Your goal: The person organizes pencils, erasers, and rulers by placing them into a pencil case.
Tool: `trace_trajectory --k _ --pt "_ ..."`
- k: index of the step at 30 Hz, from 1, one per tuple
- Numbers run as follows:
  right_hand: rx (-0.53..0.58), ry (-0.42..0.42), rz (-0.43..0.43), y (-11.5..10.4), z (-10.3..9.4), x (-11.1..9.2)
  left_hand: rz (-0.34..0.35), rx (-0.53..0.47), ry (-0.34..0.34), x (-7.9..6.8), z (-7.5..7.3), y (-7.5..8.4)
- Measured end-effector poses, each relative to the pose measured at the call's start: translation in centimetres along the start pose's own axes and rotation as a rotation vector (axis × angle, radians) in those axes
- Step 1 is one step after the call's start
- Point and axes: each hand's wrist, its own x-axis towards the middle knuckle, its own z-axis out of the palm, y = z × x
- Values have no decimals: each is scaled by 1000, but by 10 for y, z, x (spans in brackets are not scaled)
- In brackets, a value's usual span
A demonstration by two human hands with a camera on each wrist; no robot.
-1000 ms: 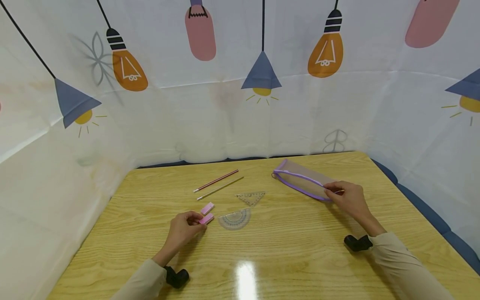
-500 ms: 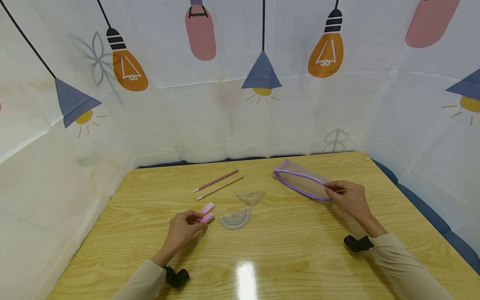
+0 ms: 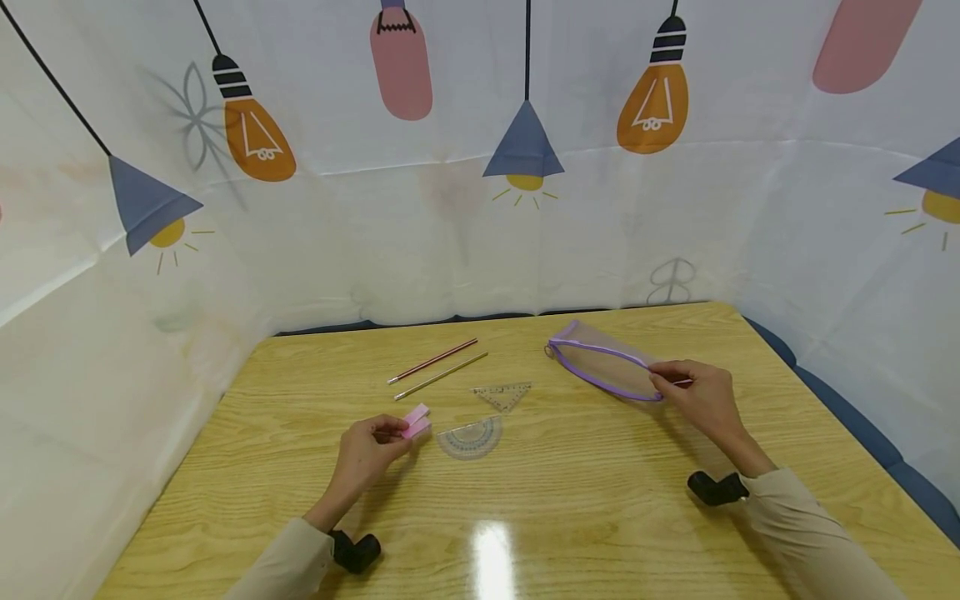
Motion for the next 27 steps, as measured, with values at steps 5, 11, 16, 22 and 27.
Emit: trace_trajectory --k 5,11,16,22,27 --pt "8 3 15 -3 -2 0 5 -40 -21 -1 1 6" --pt "22 3 33 -4 -3 0 33 -63 -25 -3 3 16" --pt "33 11 39 -5 -4 0 60 -99 -37 -5 6 26" --pt "27 15 55 -7 -5 -2 79 -153 -45 -6 11 32" --pt "49 26 91 -6 -4 -4 123 -161 -46 -6 16 37"
